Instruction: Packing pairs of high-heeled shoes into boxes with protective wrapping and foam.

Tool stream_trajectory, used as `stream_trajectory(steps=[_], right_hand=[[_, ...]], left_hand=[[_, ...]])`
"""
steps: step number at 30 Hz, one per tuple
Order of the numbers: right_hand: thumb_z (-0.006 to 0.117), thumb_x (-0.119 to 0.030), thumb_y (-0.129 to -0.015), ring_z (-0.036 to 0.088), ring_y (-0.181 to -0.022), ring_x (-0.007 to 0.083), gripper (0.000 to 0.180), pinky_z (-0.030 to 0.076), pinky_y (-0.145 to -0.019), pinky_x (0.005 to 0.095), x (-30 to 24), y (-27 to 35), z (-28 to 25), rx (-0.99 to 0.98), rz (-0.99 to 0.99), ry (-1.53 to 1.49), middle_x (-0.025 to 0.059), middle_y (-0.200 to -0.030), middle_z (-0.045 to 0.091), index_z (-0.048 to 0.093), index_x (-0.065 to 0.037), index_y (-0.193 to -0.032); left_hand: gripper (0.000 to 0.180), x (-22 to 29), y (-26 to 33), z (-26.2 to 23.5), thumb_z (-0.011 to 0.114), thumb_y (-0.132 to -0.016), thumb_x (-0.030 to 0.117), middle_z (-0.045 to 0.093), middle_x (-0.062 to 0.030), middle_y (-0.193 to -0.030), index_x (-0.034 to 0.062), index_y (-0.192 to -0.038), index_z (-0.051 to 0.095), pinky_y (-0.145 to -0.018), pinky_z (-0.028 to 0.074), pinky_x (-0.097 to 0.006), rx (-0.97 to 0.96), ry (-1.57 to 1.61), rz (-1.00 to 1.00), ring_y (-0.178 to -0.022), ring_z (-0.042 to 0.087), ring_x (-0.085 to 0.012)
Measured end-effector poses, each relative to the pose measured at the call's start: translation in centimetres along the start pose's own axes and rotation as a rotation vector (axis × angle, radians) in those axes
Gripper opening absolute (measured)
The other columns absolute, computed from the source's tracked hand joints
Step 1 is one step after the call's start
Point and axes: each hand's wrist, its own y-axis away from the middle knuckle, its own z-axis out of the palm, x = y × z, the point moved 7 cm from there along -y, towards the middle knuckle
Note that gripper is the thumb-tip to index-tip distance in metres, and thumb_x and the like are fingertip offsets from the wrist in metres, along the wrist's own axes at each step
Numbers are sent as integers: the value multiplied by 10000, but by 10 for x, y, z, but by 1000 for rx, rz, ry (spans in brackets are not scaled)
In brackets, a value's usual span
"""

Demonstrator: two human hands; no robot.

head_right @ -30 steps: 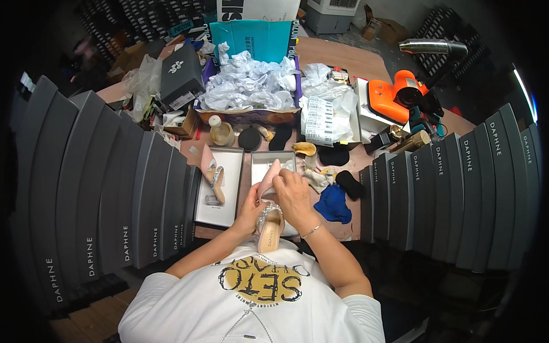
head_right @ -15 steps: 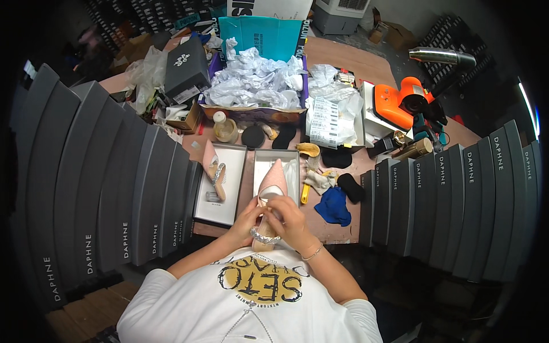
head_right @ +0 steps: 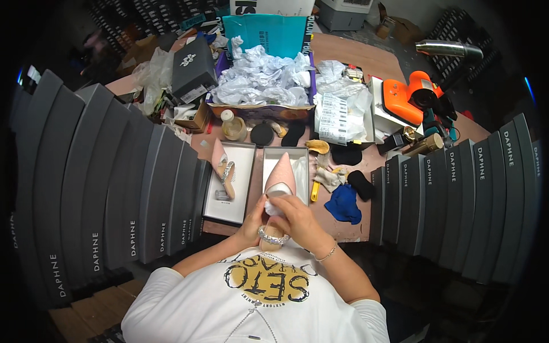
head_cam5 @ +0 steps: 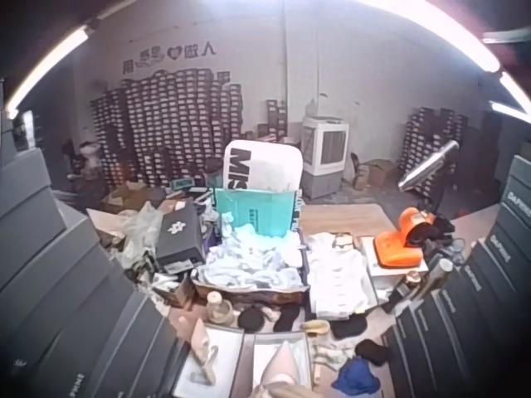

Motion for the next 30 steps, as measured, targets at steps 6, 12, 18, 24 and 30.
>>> stream_trajectory(steps=[6, 12, 18, 24, 30], right_hand=[[727, -109, -723, 559, -787, 290, 278, 459, -683, 365, 13, -10, -12, 191, -253, 378, 103, -893, 570, 597, -48, -962], [762, -154, -704, 537, -724, 270, 255, 440, -638, 346, 37, 9, -4, 290, -15, 217, 84, -821, 540, 587, -58, -863], [756, -165, -730, 572, -820, 277, 372, 488, -702, 347, 53, -5, -6, 440, 56, -3, 117, -888, 571, 580, -42, -1035], [718, -128, -755, 582, -1082, 369, 595, 479, -888, 376, 91, -32, 16, 319, 212, -123, 239, -1193, 578, 481, 2, -1285], [673, -163, -810, 562, -1075, 393, 511, 455, -909, 390, 163, -41, 45, 172, 326, -25, 266, -1165, 573, 504, 19, -1256]], left_hand=[[325, 6, 2, 16, 319, -1023, 294, 523, -89, -1147, 126, -1300, 358, -842, 544, -312, 112, -158, 43, -1028, 599, -170], [377, 4, 4, 3, 405, -987, 173, 493, -96, -1143, 80, -1335, 292, -814, 515, -290, 120, -241, 72, -994, 564, -151], [550, 1, 3, -2, 403, -855, -4, 450, -120, -1197, 79, -1368, 222, -843, 510, -300, 117, -211, 61, -1021, 550, -170], [606, 4, -6, 13, 420, -874, 31, 434, -130, -1257, 59, -1414, 147, -895, 481, -312, 120, -290, 79, -1085, 531, -181], [718, 56, -8, -111, 562, -936, 181, 307, -170, -1446, 21, -1472, 112, -1054, 303, -348, 689, -714, 430, -1321, 341, -251]])
